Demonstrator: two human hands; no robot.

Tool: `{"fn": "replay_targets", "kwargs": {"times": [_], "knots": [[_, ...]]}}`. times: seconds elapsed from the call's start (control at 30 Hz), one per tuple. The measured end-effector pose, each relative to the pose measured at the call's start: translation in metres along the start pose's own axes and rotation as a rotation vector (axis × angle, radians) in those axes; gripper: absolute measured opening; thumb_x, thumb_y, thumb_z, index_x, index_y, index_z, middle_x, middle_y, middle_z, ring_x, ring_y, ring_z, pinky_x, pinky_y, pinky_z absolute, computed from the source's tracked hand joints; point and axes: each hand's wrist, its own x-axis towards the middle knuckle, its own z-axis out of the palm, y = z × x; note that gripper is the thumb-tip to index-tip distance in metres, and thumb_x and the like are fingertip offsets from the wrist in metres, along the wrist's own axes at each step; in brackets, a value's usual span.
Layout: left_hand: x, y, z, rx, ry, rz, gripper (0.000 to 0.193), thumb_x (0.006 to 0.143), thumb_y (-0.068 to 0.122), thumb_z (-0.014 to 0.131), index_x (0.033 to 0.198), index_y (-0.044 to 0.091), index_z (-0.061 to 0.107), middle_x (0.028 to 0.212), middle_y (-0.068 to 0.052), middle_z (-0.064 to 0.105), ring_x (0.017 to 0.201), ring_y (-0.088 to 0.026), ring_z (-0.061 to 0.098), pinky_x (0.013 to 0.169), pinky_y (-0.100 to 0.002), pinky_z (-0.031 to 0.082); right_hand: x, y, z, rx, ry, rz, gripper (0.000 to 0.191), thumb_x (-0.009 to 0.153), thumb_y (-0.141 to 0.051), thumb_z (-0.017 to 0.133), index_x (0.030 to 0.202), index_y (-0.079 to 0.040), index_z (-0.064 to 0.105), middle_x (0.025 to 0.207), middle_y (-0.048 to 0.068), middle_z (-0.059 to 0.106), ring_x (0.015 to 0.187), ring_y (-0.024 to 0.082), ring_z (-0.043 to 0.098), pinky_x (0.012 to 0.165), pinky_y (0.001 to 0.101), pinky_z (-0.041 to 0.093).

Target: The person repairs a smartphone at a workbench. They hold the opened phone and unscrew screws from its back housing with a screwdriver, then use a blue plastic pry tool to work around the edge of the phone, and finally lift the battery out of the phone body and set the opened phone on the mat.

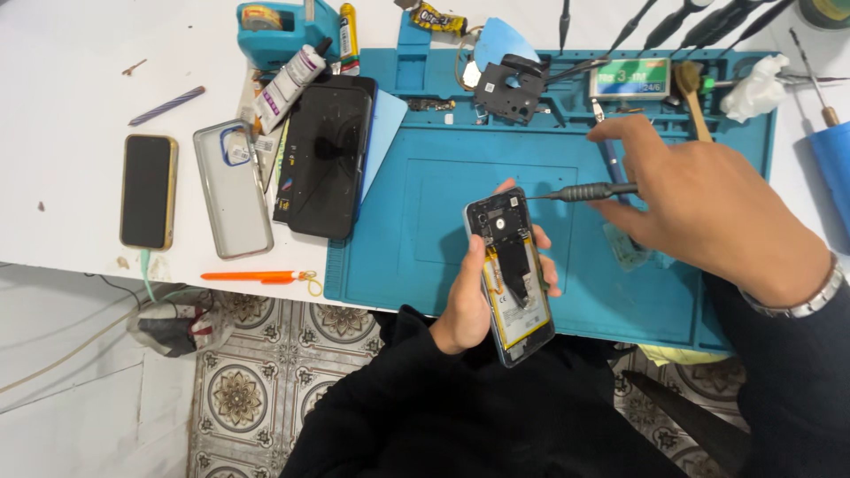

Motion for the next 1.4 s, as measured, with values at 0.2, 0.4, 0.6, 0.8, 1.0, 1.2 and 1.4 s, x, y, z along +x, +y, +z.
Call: {"fn": "replay_targets", "kwargs": {"times": [0.2,0.4,0.6,0.8,1.0,1.2,1.4], "knots": [[0.0,0.0,0.001,0.014,0.002,0.003,0.078,0.112,0.06,0.028,0.174,0.021,0.002,0.129,-0.012,0.052,0.104,-0.023,0.063,0.093,-0.046,0.055,0.001,0.0,0.0,0.009,-0.013,0.008,0.051,0.083,-0.045,0.079,0.116,-0.009,0.064,0.059,0.01,0.066,0.051,0.029,0.065,0.046,0.0398,0.046],[0.002,-0.002,0.001,0.019,-0.011,0.001,0.077,0.111,0.061,0.025,0.173,0.02,0.003,0.129,-0.012,0.052,0.104,-0.024,0.064,0.092,-0.046,0.055,-0.003,0.007,0.002,0.01,0.064,-0.072,0.035,0.084,-0.043,0.077,0.094,-0.009,0.077,0.054,0.009,0.063,0.045,0.027,0.06,0.044,0.0387,0.043],[0.001,-0.002,0.0,0.045,-0.012,0.006,0.078,0.111,0.061,0.025,0.173,0.019,0.003,0.129,-0.013,0.053,0.104,-0.024,0.064,0.092,-0.046,0.056,-0.004,0.012,0.003,0.024,0.077,-0.085,0.034,0.084,-0.041,0.078,0.092,-0.008,0.077,0.054,0.008,0.064,0.042,0.024,0.058,0.043,0.0367,0.041],[0.002,-0.002,0.001,0.018,-0.008,-0.003,0.079,0.111,0.062,0.026,0.173,0.02,0.002,0.128,-0.012,0.053,0.104,-0.024,0.064,0.092,-0.046,0.056,-0.002,0.009,0.007,0.018,0.055,-0.087,0.034,0.084,-0.041,0.078,0.093,-0.009,0.077,0.052,0.008,0.063,0.042,0.025,0.059,0.042,0.0374,0.041],[0.001,-0.002,0.002,0.017,0.002,0.003,0.08,0.111,0.062,0.027,0.174,0.02,0.002,0.128,-0.012,0.053,0.104,-0.025,0.064,0.092,-0.046,0.055,-0.003,0.008,0.006,0.02,0.063,-0.086,0.033,0.084,-0.041,0.077,0.093,-0.009,0.076,0.052,0.008,0.063,0.044,0.026,0.059,0.043,0.0387,0.042],[0.002,0.0,0.004,0.033,0.007,0.002,0.082,0.109,0.064,0.028,0.173,0.019,0.003,0.128,-0.013,0.053,0.104,-0.024,0.064,0.092,-0.046,0.056,-0.002,0.008,0.006,0.02,0.047,-0.086,0.035,0.085,-0.043,0.077,0.093,-0.009,0.076,0.053,0.007,0.064,0.044,0.026,0.06,0.043,0.0386,0.042],[0.001,0.0,0.004,0.033,0.013,0.003,0.081,0.11,0.064,0.028,0.173,0.019,0.003,0.128,-0.013,0.053,0.104,-0.025,0.064,0.092,-0.046,0.056,-0.002,0.007,0.007,0.022,0.058,-0.089,0.034,0.084,-0.043,0.078,0.095,-0.01,0.075,0.057,0.007,0.066,0.048,0.026,0.062,0.045,0.0388,0.044]]}}
